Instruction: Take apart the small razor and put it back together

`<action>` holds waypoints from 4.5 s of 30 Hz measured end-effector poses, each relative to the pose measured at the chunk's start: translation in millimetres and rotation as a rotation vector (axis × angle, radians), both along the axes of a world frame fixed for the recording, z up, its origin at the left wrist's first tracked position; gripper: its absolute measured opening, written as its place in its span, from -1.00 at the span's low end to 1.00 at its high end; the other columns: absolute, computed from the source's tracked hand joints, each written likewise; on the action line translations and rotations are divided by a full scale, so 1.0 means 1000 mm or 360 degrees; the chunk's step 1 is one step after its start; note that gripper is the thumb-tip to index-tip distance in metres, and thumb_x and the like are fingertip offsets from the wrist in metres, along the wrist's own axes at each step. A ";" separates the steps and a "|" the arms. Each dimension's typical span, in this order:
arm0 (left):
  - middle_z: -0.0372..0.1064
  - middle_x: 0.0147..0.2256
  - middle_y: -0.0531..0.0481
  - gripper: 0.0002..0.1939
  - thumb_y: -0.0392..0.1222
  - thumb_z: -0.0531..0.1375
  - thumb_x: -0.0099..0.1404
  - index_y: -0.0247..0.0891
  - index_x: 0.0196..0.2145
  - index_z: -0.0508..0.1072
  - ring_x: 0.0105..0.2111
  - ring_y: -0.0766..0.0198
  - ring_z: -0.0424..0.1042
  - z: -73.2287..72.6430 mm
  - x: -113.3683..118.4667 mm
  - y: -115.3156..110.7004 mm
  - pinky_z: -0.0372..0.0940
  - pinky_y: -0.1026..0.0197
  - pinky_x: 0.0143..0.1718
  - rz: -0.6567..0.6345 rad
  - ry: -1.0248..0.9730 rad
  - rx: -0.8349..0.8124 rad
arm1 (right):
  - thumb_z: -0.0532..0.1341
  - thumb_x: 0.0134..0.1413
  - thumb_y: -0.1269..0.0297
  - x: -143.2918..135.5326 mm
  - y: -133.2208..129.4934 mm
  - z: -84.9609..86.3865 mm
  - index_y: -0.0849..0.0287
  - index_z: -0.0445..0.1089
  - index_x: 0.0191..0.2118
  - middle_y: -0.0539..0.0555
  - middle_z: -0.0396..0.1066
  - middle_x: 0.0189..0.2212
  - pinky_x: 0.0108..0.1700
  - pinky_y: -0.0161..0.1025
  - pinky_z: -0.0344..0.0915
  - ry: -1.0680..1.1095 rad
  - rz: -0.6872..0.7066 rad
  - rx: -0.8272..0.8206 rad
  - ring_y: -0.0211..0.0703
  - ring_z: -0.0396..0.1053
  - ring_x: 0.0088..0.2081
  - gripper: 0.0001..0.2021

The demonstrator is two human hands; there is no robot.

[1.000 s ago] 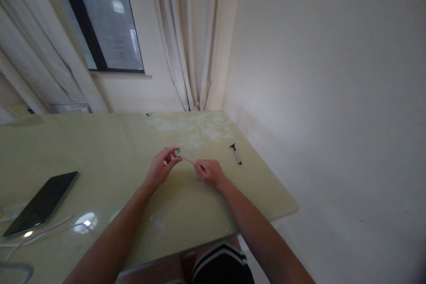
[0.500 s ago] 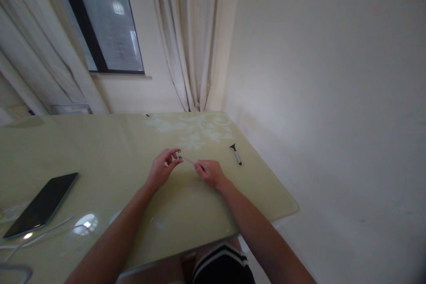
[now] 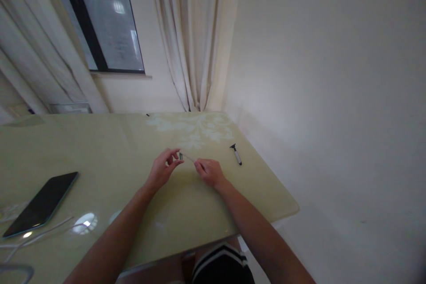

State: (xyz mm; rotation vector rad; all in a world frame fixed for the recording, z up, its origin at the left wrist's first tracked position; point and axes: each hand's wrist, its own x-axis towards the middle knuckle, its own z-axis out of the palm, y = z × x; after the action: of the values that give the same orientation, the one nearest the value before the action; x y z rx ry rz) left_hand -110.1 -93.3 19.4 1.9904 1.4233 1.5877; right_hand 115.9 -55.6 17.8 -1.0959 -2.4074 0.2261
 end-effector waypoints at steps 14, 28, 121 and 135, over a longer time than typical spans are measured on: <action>0.40 -0.37 0.07 -0.68 -0.02 0.32 0.31 -0.18 -0.03 0.53 -0.49 0.35 0.29 -0.001 0.001 0.000 0.30 0.27 -0.39 0.0027 0.0016 0.0044 | -0.02 0.46 0.13 0.000 0.000 -0.002 0.15 0.38 -0.39 0.01 0.44 -0.46 -0.36 -0.27 -0.08 0.0064 0.0040 0.0002 -0.24 0.29 -0.42 -0.59; 0.39 -0.36 0.08 -0.70 -0.06 0.31 0.32 -0.17 -0.02 0.52 -0.50 0.35 0.29 0.001 0.001 -0.001 0.30 0.27 -0.40 0.0047 0.0025 0.0055 | -0.03 0.47 0.10 0.001 0.003 -0.006 0.14 0.38 -0.40 0.00 0.42 -0.48 -0.35 -0.27 -0.07 0.0085 0.0072 -0.0075 -0.24 0.27 -0.42 -0.57; 0.39 -0.37 0.08 -0.68 -0.01 0.32 0.30 -0.19 -0.05 0.54 -0.49 0.36 0.29 -0.005 -0.004 0.002 0.27 0.30 -0.43 0.0012 -0.0045 -0.0046 | 0.04 0.40 0.03 0.003 0.008 -0.009 0.17 0.34 -0.50 -0.02 0.37 -0.54 -0.40 -0.26 -0.14 0.0043 -0.0050 0.0049 -0.28 0.20 -0.47 -0.54; 0.39 -0.37 0.08 -0.68 0.00 0.31 0.32 -0.18 -0.04 0.53 -0.50 0.36 0.29 -0.007 -0.003 0.003 0.29 0.29 -0.41 0.0018 0.0007 0.0017 | 0.01 0.42 0.01 0.004 0.008 -0.007 0.17 0.35 -0.50 -0.01 0.37 -0.54 -0.39 -0.26 -0.12 0.0018 -0.0035 0.0040 -0.28 0.19 -0.47 -0.50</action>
State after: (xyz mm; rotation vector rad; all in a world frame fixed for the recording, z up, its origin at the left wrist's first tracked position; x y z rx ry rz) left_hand -113.3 -90.0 12.6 1.9961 1.4334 1.6002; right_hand 120.3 -47.4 10.6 -1.1064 -2.3807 0.1938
